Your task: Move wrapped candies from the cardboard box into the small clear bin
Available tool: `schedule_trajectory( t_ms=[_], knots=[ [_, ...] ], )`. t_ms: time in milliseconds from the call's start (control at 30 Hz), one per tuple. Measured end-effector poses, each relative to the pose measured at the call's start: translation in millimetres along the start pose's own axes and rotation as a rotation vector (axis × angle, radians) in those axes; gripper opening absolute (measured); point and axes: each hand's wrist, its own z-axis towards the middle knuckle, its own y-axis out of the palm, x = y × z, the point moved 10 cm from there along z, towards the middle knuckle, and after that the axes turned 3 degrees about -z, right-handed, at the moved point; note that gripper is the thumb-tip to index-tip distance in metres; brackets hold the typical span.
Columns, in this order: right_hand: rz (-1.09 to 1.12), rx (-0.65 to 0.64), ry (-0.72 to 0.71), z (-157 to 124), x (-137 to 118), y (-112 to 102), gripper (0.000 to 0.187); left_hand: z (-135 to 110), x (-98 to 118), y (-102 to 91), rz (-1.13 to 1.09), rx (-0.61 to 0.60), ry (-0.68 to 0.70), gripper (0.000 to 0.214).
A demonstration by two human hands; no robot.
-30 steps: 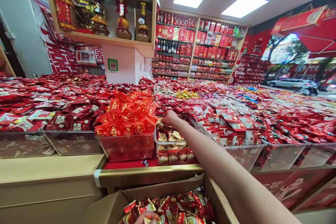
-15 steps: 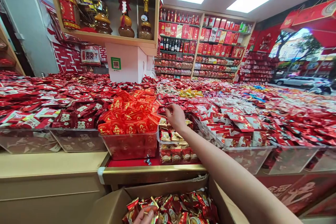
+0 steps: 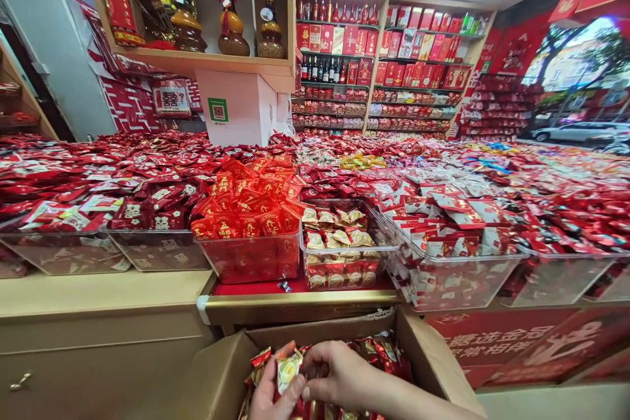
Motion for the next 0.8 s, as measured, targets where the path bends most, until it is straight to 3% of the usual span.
schedule_trajectory(
  t_ms=[100, 233, 400, 600, 800],
  knots=[
    [0.290, -0.040, 0.066, -2, -3, 0, 0.024, -6, 20, 9.9, 0.219, -0.049, 0.062, 0.047],
    [0.573, -0.080, 0.169, -8, -8, 6, 0.027, -15, 34, 23.0, 0.295, -0.108, 0.102, 0.055],
    [0.587, 0.037, 0.123, -6, -13, 0, 0.027, -20, 32, 19.9, 0.284, -0.062, 0.121, 0.057],
    [0.640, 0.090, 0.112, -2, -4, -14, 0.024, -18, 15, 12.5, 0.100, -0.044, -0.077, 0.022],
    [0.554, 0.099, -0.050, 0, -16, -22, 0.033, -17, 28, 14.1, 0.086, -0.039, -0.046, 0.012]
  ],
)
